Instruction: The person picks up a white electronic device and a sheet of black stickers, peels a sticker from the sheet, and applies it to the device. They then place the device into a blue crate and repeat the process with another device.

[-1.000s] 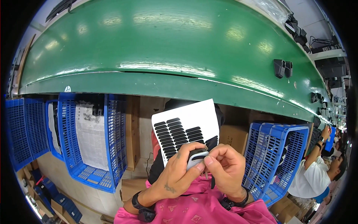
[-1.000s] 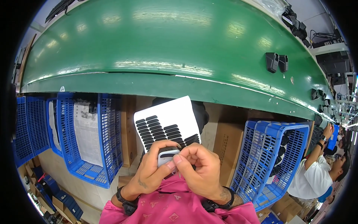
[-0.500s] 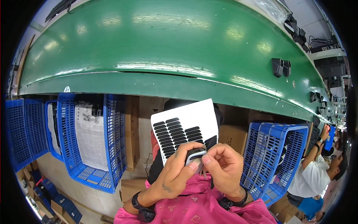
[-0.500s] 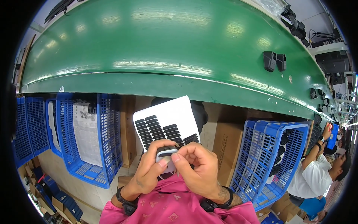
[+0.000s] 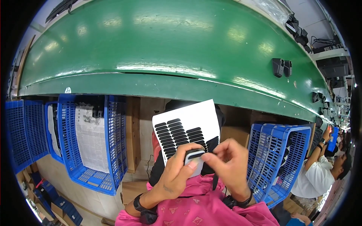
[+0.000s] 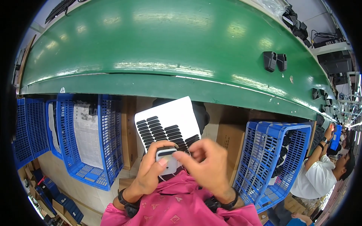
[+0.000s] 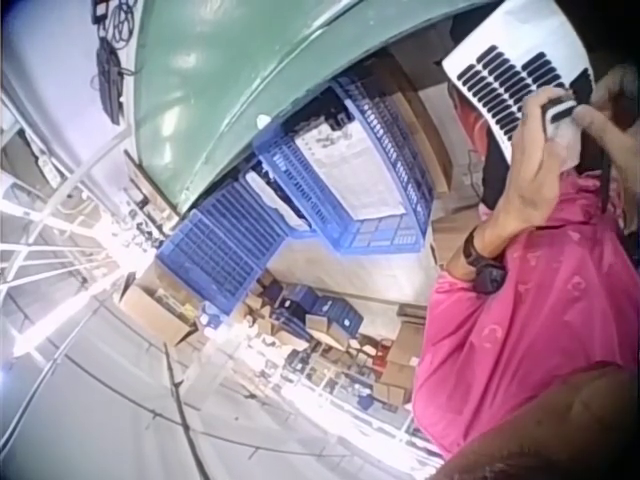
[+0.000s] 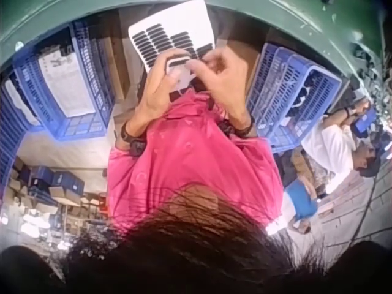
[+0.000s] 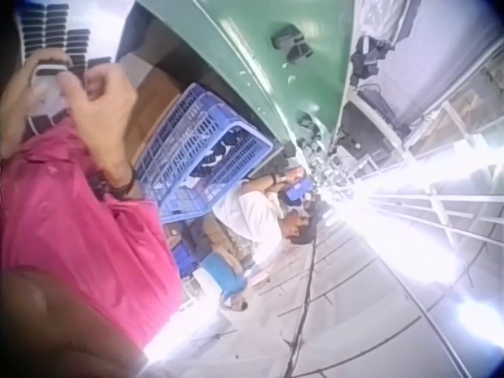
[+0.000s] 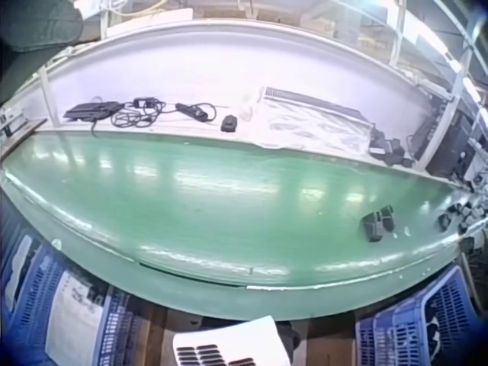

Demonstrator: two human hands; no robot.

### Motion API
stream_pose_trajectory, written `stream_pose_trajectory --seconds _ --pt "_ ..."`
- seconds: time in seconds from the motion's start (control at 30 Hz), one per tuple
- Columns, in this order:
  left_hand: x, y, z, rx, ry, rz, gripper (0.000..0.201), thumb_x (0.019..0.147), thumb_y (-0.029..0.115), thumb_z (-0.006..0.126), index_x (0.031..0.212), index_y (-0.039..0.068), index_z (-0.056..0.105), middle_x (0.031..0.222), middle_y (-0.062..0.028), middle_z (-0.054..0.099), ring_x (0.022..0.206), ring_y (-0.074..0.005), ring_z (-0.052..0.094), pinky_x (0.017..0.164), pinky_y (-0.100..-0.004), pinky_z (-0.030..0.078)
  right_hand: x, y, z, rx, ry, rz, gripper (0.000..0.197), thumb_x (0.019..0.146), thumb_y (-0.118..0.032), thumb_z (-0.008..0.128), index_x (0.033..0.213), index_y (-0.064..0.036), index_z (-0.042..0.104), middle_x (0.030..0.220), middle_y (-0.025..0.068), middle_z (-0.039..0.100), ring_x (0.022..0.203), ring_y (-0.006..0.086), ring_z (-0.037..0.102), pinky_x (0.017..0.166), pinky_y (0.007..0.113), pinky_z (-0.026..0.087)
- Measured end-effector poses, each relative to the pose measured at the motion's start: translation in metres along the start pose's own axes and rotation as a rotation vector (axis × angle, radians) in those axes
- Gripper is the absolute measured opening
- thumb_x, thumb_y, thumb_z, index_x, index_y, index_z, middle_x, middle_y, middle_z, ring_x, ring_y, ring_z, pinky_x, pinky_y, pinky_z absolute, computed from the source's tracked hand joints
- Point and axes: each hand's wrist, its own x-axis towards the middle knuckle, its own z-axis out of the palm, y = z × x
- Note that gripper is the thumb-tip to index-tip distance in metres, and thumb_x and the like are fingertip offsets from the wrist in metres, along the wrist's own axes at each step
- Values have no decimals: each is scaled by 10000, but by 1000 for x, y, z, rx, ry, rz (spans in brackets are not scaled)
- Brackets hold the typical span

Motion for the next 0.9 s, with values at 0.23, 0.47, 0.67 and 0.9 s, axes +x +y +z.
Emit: stream_pose_trajectory --seconds 0.23,0.47,0.67,0.9 --pt "1 -22 3 -586 35 -82 464 934 253 437 1290 -41 384 1047 -185 575 897 -226 603 795 -327 493 -11 19 -43 34 76 283 170 870 -82 688 751 -2 598 629 -34 557 569 17 460 496 189 351" --pt "1 -23 7 -559 40 -53 476 956 310 444 1281 -32 383 1022 -178 574 877 -223 600 776 -323 493 -4 -9 2 -64 -47 -32 76 857 -47 664 899 12 641 742 46 627 625 96 580 547 240 443" --pt "-6 -33 -3 -423 436 313 593 977 531 427 1243 1 413 963 -142 571 881 -198 558 747 -297 477 11 6 0 -365 175 -292 111 795 -33 709 891 5 668 779 115 609 618 215 604 554 306 469" --pt "-12 -48 -13 -484 595 277 584 996 541 374 1194 -4 442 1016 -142 598 967 -185 562 880 -304 437 38 9 30 -648 157 -521 274 732 -47 767 994 -26 691 901 104 546 756 242 560 595 325 460"
